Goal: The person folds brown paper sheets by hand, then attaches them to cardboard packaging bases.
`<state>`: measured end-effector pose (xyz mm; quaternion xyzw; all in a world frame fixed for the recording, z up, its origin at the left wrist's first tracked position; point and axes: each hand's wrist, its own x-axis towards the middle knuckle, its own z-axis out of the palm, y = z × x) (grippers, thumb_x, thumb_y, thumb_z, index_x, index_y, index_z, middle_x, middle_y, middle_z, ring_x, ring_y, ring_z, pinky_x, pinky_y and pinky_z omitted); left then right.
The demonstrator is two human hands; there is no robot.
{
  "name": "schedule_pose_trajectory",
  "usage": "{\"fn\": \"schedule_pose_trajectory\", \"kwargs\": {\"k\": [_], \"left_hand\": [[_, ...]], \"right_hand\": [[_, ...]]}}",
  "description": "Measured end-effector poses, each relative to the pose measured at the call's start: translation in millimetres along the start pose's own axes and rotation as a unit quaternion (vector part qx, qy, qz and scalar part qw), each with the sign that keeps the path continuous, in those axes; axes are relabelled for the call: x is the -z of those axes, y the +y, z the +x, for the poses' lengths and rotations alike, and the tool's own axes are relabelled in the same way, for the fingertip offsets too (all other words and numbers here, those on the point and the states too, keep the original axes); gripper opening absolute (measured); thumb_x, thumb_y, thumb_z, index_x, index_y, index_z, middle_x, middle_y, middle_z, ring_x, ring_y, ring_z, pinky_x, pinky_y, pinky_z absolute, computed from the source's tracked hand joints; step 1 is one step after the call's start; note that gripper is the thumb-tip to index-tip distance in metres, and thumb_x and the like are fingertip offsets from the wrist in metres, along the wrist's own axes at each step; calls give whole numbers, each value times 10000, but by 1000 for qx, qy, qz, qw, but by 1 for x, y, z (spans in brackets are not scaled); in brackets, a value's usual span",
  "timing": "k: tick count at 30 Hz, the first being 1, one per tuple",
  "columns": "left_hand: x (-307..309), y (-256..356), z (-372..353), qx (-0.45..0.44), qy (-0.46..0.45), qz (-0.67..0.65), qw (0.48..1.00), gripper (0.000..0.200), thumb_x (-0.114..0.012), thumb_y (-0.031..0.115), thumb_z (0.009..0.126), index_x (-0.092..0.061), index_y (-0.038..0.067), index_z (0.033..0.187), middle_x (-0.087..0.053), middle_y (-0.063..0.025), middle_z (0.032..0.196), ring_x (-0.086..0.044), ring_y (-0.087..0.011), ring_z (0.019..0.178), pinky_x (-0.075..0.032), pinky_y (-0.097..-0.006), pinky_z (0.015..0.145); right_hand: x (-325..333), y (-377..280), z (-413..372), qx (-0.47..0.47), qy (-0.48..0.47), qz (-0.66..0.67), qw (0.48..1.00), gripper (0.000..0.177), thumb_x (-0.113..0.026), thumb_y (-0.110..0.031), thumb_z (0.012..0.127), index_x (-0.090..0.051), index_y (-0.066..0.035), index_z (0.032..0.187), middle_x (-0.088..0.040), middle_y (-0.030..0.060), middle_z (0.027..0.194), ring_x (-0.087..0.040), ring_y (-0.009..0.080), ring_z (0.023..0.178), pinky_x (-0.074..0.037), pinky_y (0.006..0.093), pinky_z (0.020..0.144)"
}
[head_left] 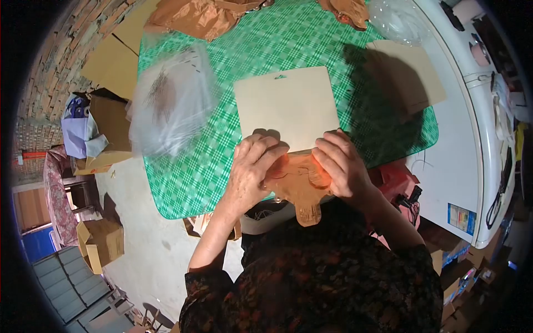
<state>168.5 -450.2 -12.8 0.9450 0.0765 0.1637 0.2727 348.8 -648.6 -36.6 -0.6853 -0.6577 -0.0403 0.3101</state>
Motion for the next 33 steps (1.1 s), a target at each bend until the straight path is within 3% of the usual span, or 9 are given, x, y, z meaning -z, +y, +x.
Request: {"fn": "schedule_pose_trajectory", "kwargs": {"k": [8, 11, 14, 17, 19, 21, 23, 27, 33], "left_hand": [[-2, -5, -1, -21, 8, -22, 1000, 572, -843, 6, 596, -738, 68, 1154, -641, -75, 1238, -576, -326, 1240, -456, -491, 1050], [0, -3, -1, -11, 2, -26, 1000, 535, -840, 8, 627, -738, 64, 1149, -643, -77, 1229, -578, -331, 1241, -457, -492, 1053], [-5, -7, -3, -11, 23, -45, 999, 441, -784, 34, 660, -774, 49, 1101, -673, -104, 1225, -587, -348, 1231, -457, -488, 1087], [3, -5, 2, -7, 34, -60, 998, 329, -804, 59, 765, -771, 7, 1088, -697, -115, 1171, -610, -341, 1169, -491, -456, 1032], [-5, -9, 1, 29, 76, -85, 993, 220, -819, 108, 832, -765, -18, 1005, -687, -120, 1089, -619, -331, 1097, -511, -428, 928], [-9, -10, 4, 56, 102, -90, 989, 198, -820, 135, 880, -756, -39, 947, -673, -127, 1019, -620, -327, 1032, -520, -413, 850], [-9, -8, 11, 73, 115, -74, 988, 210, -809, 141, 907, -742, -57, 916, -656, -137, 963, -612, -327, 975, -519, -411, 797], [-14, -7, 21, 82, 160, -27, 983, 198, -813, 114, 878, -681, -29, 840, -579, -134, 870, -554, -326, 872, -487, -447, 750], [-19, -10, 25, 101, 128, 60, 985, 251, -823, 108, 843, -644, 11, 990, -596, -171, 994, -546, -373, 922, -483, -468, 809]], "right_hand": [[-4, 0, -3, -19, 13, 13, 1000, 421, -719, 22, 741, -693, 58, 1159, -647, 175, 1214, -562, 337, 1289, -404, 603, 1208], [-11, 3, -3, -1, 41, -5, 999, 452, -725, 19, 726, -687, 34, 1176, -650, 159, 1186, -560, 330, 1291, -416, 592, 1197], [-1, 3, 1, -5, 1, -2, 1000, 446, -727, 22, 739, -687, 17, 1183, -658, 139, 1145, -584, 314, 1229, -440, 559, 1174], [-3, 11, 7, -6, 28, 31, 999, 470, -721, 34, 738, -682, 10, 1207, -672, 116, 1120, -601, 305, 1154, -458, 532, 1146], [-3, 8, 17, -52, 33, 20, 998, 383, -749, 27, 840, -663, 18, 1213, -695, 135, 1071, -628, 315, 1063, -506, 483, 1046], [-9, 12, 18, -102, 97, 99, 985, 356, -770, 4, 877, -645, 22, 1211, -694, 169, 1051, -636, 336, 1025, -520, 474, 970], [-8, 12, 21, -118, 86, 90, 985, 339, -737, 14, 913, -617, 36, 1229, -692, 180, 1023, -644, 352, 995, -532, 462, 902], [-13, 9, 22, -155, 79, 53, 983, 339, -702, 12, 952, -571, 35, 1264, -669, 196, 1019, -626, 360, 988, -528, 446, 840], [-19, 4, 29, -160, 69, 9, 985, 453, -743, 14, 878, -553, 20, 1290, -654, 187, 1107, -602, 378, 1003, -456, 502, 950]]}}
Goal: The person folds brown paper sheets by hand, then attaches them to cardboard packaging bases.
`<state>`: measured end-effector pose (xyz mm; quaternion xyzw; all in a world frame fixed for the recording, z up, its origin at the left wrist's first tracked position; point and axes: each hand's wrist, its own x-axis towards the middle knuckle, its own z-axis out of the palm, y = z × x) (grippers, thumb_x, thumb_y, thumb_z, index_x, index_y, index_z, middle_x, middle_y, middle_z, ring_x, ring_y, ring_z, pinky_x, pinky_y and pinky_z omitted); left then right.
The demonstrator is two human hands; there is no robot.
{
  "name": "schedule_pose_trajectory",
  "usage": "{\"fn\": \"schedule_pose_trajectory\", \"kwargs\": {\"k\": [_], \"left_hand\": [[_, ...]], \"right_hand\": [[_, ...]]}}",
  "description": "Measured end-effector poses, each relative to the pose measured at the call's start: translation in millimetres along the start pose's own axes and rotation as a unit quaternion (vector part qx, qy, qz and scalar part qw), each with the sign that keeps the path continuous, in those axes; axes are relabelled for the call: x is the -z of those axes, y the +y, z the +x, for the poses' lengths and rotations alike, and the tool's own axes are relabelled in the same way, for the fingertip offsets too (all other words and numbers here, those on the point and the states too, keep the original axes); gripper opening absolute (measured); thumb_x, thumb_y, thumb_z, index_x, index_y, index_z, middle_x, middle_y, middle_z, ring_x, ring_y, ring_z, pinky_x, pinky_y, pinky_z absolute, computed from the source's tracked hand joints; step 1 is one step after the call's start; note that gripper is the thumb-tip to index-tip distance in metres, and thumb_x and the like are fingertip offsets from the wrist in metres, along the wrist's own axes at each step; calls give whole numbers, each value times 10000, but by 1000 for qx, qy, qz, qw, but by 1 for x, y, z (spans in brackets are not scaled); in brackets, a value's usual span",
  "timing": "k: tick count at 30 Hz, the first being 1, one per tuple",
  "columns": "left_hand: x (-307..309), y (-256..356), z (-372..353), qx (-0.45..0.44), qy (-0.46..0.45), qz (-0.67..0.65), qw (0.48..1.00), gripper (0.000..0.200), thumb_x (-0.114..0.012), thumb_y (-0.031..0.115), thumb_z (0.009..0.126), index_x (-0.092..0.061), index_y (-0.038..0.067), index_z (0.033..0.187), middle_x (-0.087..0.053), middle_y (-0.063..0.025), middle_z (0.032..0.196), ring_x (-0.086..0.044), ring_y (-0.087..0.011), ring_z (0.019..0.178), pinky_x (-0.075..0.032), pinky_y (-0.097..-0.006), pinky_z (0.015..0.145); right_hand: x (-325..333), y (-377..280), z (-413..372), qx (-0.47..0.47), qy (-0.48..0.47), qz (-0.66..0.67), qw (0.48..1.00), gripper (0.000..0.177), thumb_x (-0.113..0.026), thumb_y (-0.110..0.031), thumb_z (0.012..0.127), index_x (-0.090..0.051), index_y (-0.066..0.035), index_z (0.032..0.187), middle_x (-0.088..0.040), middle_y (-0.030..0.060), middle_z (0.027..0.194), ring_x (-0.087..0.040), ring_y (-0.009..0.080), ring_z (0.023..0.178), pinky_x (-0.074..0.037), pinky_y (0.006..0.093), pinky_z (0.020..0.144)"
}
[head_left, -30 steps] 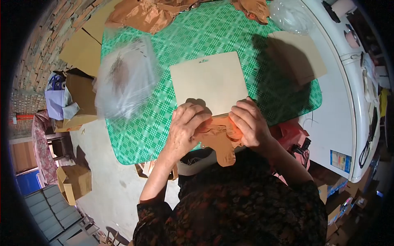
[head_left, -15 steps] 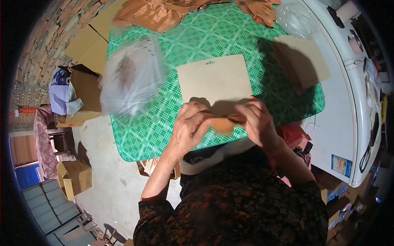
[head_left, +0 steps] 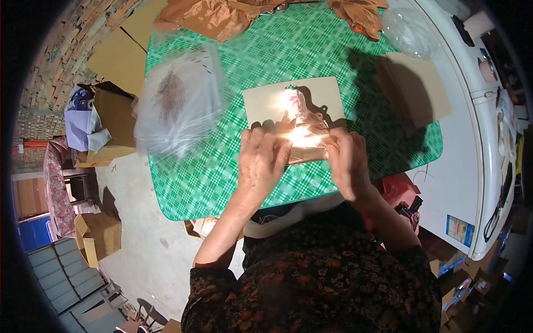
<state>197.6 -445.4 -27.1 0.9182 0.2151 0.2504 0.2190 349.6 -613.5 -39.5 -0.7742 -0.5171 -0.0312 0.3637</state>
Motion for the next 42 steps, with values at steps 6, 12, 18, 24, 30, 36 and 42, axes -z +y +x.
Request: {"fn": "schedule_pose_trajectory", "kwargs": {"k": [6, 12, 18, 24, 30, 36, 42], "left_hand": [[3, 9, 9, -54, 113, 49, 991, 607, -811, 183, 897, -536, 1, 1407, -613, -198, 1218, -571, -394, 1126, -475, -499, 962], [0, 18, 6, -189, -77, 9, 979, 739, -766, 342, 899, -502, 40, 1520, -440, -157, 1609, -397, -359, 1515, -333, -528, 1251], [-10, 10, 5, -139, -172, 33, 975, 807, -571, 562, 1013, -360, 118, 1654, -292, -170, 1723, -260, -366, 1600, -190, -544, 1313], [-11, 10, 6, -133, -189, 66, 971, 824, -519, 614, 1025, -334, 129, 1665, -273, -172, 1730, -230, -360, 1612, -148, -542, 1321], [-11, 13, 9, -125, -211, 88, 965, 775, -469, 581, 1063, -306, 144, 1682, -263, -166, 1736, -212, -354, 1618, -122, -531, 1328], [-13, 11, 8, -125, -207, 73, 968, 741, -552, 475, 1050, -338, 117, 1663, -266, -181, 1731, -207, -360, 1620, -132, -535, 1324], [-10, 14, 10, -123, -213, 80, 966, 720, -561, 455, 1055, -355, 117, 1656, -265, -188, 1732, -206, -363, 1621, -134, -539, 1323]], "right_hand": [[-8, 2, 0, 5, 5, -27, 1000, 460, -725, 30, 884, -535, 34, 1303, -649, 197, 1101, -588, 377, 1004, -438, 523, 953], [-9, 2, -1, 0, 5, -32, 999, 469, -726, 26, 888, -528, 19, 1312, -650, 199, 1107, -591, 370, 994, -431, 518, 961], [-8, 3, 0, 6, 4, -20, 1000, 491, -730, 7, 889, -522, 13, 1334, -639, 195, 1144, -589, 372, 1007, -424, 523, 964], [1, -3, 1, -72, -4, 45, 996, 514, -681, 41, 888, -506, 13, 1370, -633, 196, 1163, -589, 374, 1080, -427, 520, 977], [29, 1, -5, 140, 17, -51, 989, 403, -716, -46, 851, -625, 7, 1240, -636, 161, 1201, -580, 380, 1192, -403, 585, 1046], [30, -7, -20, 80, -168, -136, 973, 881, -832, -452, 771, -573, 45, 1451, -516, 199, 1549, -406, 324, 1523, -282, 687, 1201], [36, -4, -21, 58, -150, -163, 974, 845, -825, -435, 791, -563, 26, 1449, -509, 188, 1540, -435, 328, 1494, -301, 682, 1196]]}}
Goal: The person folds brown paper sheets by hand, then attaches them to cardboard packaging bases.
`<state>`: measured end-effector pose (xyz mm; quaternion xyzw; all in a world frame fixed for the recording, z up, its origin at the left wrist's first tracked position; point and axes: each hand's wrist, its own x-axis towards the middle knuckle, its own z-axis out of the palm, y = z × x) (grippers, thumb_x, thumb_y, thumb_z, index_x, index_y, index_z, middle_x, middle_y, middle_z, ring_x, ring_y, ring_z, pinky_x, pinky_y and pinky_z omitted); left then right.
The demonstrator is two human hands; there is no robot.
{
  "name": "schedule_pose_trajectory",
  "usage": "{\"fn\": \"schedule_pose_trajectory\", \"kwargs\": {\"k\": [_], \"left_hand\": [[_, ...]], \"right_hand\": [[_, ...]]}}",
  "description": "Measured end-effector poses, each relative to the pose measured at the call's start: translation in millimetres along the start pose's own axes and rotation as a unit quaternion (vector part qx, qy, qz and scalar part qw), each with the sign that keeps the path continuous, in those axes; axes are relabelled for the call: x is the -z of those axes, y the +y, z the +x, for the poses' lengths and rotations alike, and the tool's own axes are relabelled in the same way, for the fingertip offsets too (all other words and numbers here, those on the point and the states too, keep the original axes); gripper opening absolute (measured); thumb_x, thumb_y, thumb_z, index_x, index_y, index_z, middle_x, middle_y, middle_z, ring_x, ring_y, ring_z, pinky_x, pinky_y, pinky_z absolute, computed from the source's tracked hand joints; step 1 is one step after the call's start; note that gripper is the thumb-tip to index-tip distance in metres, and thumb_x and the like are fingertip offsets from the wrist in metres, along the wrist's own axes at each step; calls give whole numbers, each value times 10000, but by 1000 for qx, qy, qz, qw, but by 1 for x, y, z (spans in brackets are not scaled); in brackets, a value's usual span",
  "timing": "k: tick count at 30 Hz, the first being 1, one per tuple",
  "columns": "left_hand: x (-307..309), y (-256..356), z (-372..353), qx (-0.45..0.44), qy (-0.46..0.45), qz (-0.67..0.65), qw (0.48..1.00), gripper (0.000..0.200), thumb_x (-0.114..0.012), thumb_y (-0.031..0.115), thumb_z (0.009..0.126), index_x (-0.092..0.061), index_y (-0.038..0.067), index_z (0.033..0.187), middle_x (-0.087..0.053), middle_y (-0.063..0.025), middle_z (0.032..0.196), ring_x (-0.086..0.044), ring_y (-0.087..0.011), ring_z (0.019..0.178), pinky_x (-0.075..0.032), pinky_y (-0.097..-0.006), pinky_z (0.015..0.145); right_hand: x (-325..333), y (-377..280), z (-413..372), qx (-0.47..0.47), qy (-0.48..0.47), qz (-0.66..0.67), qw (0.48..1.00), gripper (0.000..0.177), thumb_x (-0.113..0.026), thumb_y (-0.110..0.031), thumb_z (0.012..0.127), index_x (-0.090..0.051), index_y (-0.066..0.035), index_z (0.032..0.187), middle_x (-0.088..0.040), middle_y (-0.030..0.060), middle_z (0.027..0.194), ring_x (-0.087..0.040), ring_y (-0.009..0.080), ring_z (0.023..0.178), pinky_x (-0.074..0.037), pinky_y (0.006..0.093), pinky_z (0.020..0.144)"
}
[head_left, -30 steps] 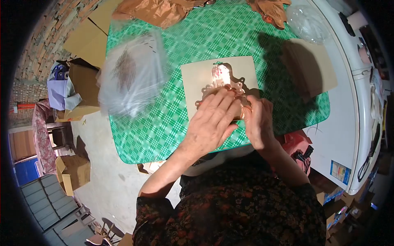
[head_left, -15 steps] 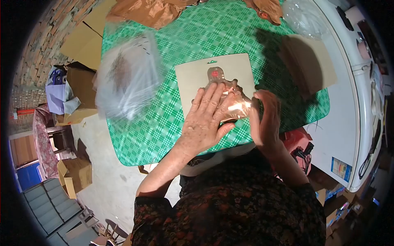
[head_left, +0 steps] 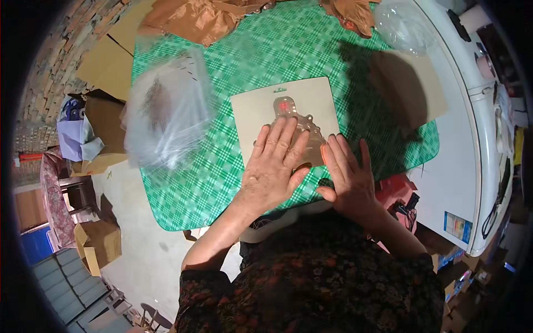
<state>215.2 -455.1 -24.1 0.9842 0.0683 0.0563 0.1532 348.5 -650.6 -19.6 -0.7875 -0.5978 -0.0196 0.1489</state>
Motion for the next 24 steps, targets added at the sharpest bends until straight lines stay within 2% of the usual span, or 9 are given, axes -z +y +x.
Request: {"fn": "schedule_pose_trajectory", "kwargs": {"k": [3, 6, 8, 11, 14, 17, 20, 23, 24], "left_hand": [[0, -1, 0, -6, 9, -1, 1000, 725, -570, 469, 1050, -364, 120, 1651, -277, -195, 1725, -216, -369, 1616, -134, -540, 1323], [-2, -2, -2, -11, 19, -2, 1000, 731, -569, 490, 1047, -370, 124, 1647, -281, -199, 1721, -224, -376, 1611, -136, -537, 1323], [-2, -1, -3, -10, 23, 1, 1000, 731, -568, 492, 1047, -372, 121, 1646, -282, -201, 1720, -225, -379, 1610, -142, -536, 1322], [-3, -2, -3, -13, 35, 0, 999, 731, -570, 492, 1044, -378, 115, 1641, -288, -204, 1716, -234, -383, 1606, -152, -539, 1318], [-5, -2, -4, -16, 46, -5, 999, 731, -579, 490, 1038, -388, 112, 1634, -297, -205, 1711, -244, -384, 1602, -158, -541, 1316], [-7, -3, -5, -18, 57, -8, 998, 733, -588, 492, 1032, -397, 111, 1628, -311, -206, 1702, -252, -384, 1597, -170, -544, 1312], [-9, -4, -5, -22, 69, -15, 997, 737, -595, 497, 1028, -400, 112, 1626, -316, -207, 1697, -254, -384, 1596, -176, -547, 1312], [-11, -4, -6, -24, 72, -11, 997, 742, -596, 501, 1026, -397, 114, 1626, -314, -207, 1697, -258, -383, 1594, -177, -549, 1314], [-12, -4, -6, -24, 74, -12, 997, 742, -596, 502, 1026, -396, 115, 1627, -313, -206, 1698, -259, -382, 1594, -175, -549, 1315]], "right_hand": [[-3, 27, 9, 73, 53, -14, 996, 650, -823, -310, 815, -618, -5, 1352, -574, 156, 1459, -505, 331, 1418, -360, 623, 1175], [-10, 53, 65, 83, 162, -2, 983, 462, -813, -176, 817, -663, -31, 1229, -628, 125, 1332, -584, 340, 1282, -424, 527, 1126], [-7, 63, 110, 93, 183, -5, 979, 404, -801, -105, 815, -680, -25, 1192, -666, 116, 1208, -631, 351, 1138, -484, 482, 1013], [-24, 83, 158, 139, 169, 106, 970, 329, -790, -100, 823, -679, -19, 1121, -677, 108, 1060, -641, 353, 1019, -501, 493, 925], [-32, 88, 180, 185, 107, 126, 969, 274, -792, -150, 866, -660, -32, 1075, -666, 109, 1043, -621, 347, 1025, -495, 456, 892], [-24, 80, 200, 71, -66, 121, 988, 282, -807, -204, 854, -615, -42, 983, -634, 103, 955, -615, 332, 992, -490, 445, 866], [-24, 86, 212, 116, -89, 140, 979, 313, -812, -230, 844, -596, -43, 972, -623, 96, 911, -608, 328, 922, -489, 441, 805], [1, 68, 220, 9, -209, 204, 956, 248, -784, -169, 858, -588, -40, 938, -596, 102, 875, -591, 317, 857, -480, 440, 742], [-1, 68, 220, 47, -173, 206, 962, 225, -771, -147, 864, -584, -36, 921, -588, 108, 863, -586, 323, 838, -475, 442, 722]]}}
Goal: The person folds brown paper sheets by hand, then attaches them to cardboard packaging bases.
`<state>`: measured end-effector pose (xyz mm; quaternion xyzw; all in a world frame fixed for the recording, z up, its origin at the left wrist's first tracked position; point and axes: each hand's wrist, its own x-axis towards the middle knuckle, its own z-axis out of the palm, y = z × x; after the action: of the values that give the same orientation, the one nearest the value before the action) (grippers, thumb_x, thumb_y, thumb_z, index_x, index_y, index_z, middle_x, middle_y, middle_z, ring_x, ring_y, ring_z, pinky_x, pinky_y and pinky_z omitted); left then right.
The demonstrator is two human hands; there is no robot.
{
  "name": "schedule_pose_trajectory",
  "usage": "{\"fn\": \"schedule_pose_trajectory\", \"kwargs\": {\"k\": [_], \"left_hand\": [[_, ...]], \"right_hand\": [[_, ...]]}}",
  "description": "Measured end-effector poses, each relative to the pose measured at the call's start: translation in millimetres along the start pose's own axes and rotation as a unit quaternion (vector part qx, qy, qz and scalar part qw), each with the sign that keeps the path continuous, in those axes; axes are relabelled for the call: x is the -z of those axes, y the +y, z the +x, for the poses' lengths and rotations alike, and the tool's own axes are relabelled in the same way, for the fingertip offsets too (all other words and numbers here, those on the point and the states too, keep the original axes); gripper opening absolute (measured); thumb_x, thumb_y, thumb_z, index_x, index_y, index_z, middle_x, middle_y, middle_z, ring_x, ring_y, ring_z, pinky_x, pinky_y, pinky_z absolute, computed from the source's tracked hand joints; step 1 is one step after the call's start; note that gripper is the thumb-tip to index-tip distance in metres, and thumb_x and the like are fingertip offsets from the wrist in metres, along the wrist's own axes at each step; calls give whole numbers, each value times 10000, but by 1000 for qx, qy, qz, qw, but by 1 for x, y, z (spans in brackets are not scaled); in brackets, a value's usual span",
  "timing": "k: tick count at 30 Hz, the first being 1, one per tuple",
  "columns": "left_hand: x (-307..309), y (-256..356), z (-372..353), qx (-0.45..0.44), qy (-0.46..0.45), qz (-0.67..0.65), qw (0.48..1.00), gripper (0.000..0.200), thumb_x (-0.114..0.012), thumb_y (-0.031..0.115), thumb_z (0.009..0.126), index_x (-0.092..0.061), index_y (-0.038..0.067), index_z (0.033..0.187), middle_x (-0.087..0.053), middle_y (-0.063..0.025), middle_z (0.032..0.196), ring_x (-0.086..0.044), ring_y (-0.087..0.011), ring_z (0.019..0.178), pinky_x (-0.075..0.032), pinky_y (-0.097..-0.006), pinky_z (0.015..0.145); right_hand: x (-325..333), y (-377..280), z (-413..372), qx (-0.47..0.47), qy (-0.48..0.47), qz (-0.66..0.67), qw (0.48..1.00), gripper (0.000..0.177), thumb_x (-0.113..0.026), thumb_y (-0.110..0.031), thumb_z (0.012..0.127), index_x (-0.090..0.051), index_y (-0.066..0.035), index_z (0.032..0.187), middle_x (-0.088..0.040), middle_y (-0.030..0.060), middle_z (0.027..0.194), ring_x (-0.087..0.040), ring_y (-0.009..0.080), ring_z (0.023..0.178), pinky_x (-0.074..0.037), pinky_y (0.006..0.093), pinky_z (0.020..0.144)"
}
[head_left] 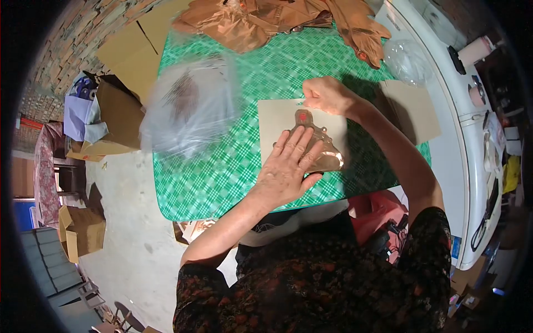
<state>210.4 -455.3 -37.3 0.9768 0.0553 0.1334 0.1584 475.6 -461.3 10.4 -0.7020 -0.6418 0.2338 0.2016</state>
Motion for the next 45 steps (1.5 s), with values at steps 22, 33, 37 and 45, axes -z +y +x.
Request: {"fn": "schedule_pose_trajectory", "kwargs": {"k": [22, 33, 37, 45], "left_hand": [[3, 1, -2, -9, 22, -6, 1000, 748, -613, 496, 1019, -407, 99, 1619, -324, -201, 1694, -261, -368, 1598, -179, -541, 1315], [3, 1, -1, -9, 14, -3, 1000, 761, -622, 501, 1014, -394, 109, 1625, -322, -203, 1692, -257, -370, 1598, -165, -542, 1323], [4, 1, -1, -7, 6, 1, 1000, 760, -621, 500, 1015, -393, 113, 1627, -327, -204, 1690, -259, -371, 1597, -167, -545, 1322], [3, 0, -1, -3, -3, 4, 1000, 745, -587, 512, 1032, -387, 118, 1632, -327, -208, 1690, -256, -376, 1597, -156, -544, 1323]], "right_hand": [[-10, -2, -22, 103, 105, -32, 989, 187, -693, -129, 962, -532, -35, 962, -563, 131, 807, -598, 332, 730, -493, 428, 681], [49, 21, -13, 151, 135, -161, 966, 177, -585, -217, 1039, -588, -41, 1053, -610, 104, 917, -604, 195, 874, -504, 366, 795], [128, 31, -61, 11, 108, -43, 993, 201, -587, -248, 1064, -571, -48, 1047, -539, 38, 899, -511, 145, 866, -454, 312, 800], [198, 146, -165, -215, 100, -184, 954, 178, -661, -179, 1013, -613, -54, 1130, -622, 112, 963, -579, 246, 904, -479, 368, 813]]}}
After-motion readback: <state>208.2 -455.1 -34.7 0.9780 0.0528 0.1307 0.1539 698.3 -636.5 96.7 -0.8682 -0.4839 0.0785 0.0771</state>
